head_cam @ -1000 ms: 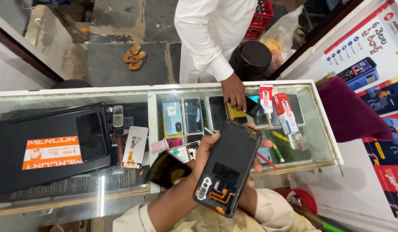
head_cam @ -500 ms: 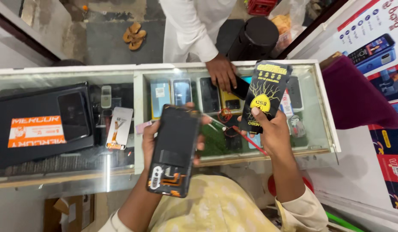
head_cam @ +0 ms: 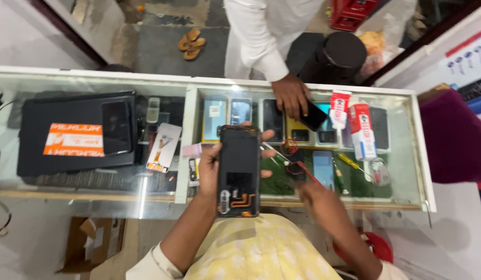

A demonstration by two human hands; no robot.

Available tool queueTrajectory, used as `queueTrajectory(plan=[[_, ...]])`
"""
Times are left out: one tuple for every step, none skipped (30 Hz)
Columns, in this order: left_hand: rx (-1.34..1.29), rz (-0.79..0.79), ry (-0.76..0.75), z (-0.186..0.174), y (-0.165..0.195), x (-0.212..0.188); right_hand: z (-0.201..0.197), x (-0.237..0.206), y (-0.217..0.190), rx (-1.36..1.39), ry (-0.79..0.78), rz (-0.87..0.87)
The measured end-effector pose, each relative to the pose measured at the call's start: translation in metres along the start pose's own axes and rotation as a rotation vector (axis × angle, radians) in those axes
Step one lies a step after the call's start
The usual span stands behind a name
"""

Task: The person disassembles a smartphone, removes the battery, cleans the interior with a red plastic tool, and uses a heat gun to warm the back panel. They then reattach the screen and battery, and close the phone casing.

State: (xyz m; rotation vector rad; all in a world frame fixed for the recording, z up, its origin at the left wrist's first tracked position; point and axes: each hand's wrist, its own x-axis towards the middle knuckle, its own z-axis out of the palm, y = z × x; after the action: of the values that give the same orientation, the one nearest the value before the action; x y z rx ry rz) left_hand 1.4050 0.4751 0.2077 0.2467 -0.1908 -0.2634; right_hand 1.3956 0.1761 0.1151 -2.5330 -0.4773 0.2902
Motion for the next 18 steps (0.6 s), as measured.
queueTrajectory(plan=[[0.020, 0.002, -0.006, 0.001, 0.001, 0.001, 0.015, -0.011, 0.003, -0.095, -0.175, 0.054], [0.029, 0.004, 0.022, 0.002, 0.001, -0.002, 0.026, -0.019, 0.007, -0.193, -0.347, 0.113], [0.037, 0.004, 0.046, 0.003, 0.002, -0.003, 0.032, -0.027, 0.013, -0.041, -0.384, 0.097], [0.044, 0.003, 0.065, 0.004, 0.003, -0.003, 0.031, -0.037, 0.020, 0.111, -0.415, 0.082], [0.033, 0.004, 0.070, 0.005, 0.003, -0.004, 0.030, -0.046, 0.024, 0.262, -0.448, 0.070], [0.025, 0.006, 0.074, 0.005, 0.004, -0.006, 0.018, -0.048, 0.033, 0.288, -0.563, 0.024], [0.019, 0.008, 0.078, 0.004, 0.006, -0.006, 0.005, -0.048, 0.039, 0.314, -0.676, -0.025], [0.005, 0.011, 0.072, 0.004, 0.006, -0.007, -0.007, -0.058, 0.041, 0.586, -0.595, 0.363], [-0.011, 0.015, 0.069, 0.004, 0.006, -0.008, -0.023, -0.067, 0.042, 0.842, -0.483, 0.757], [-0.020, 0.018, 0.066, 0.003, 0.007, -0.009, -0.033, -0.066, 0.040, 0.847, -0.412, 0.720], [-0.035, 0.017, 0.049, 0.004, 0.007, -0.009, -0.043, -0.062, 0.038, 0.851, -0.338, 0.688], [-0.055, 0.012, 0.032, 0.004, 0.007, -0.010, -0.050, -0.056, 0.033, 0.853, -0.261, 0.662], [-0.075, 0.005, 0.013, 0.005, 0.006, -0.010, -0.052, -0.049, 0.025, 1.023, -0.136, 0.538], [-0.047, 0.017, 0.032, 0.007, 0.006, -0.012, -0.050, -0.039, 0.015, 1.185, -0.002, 0.408], [-0.021, 0.026, 0.050, 0.009, 0.004, -0.013, -0.048, -0.030, 0.004, 1.336, 0.139, 0.271], [0.007, 0.036, 0.068, 0.012, 0.003, -0.015, -0.045, -0.022, -0.007, 1.359, 0.186, 0.259], [0.029, 0.030, 0.102, 0.015, 0.003, -0.016, -0.042, -0.013, -0.019, 1.383, 0.233, 0.243], [0.054, 0.024, 0.135, 0.018, 0.002, -0.017, -0.039, -0.006, -0.030, 1.408, 0.280, 0.225]])
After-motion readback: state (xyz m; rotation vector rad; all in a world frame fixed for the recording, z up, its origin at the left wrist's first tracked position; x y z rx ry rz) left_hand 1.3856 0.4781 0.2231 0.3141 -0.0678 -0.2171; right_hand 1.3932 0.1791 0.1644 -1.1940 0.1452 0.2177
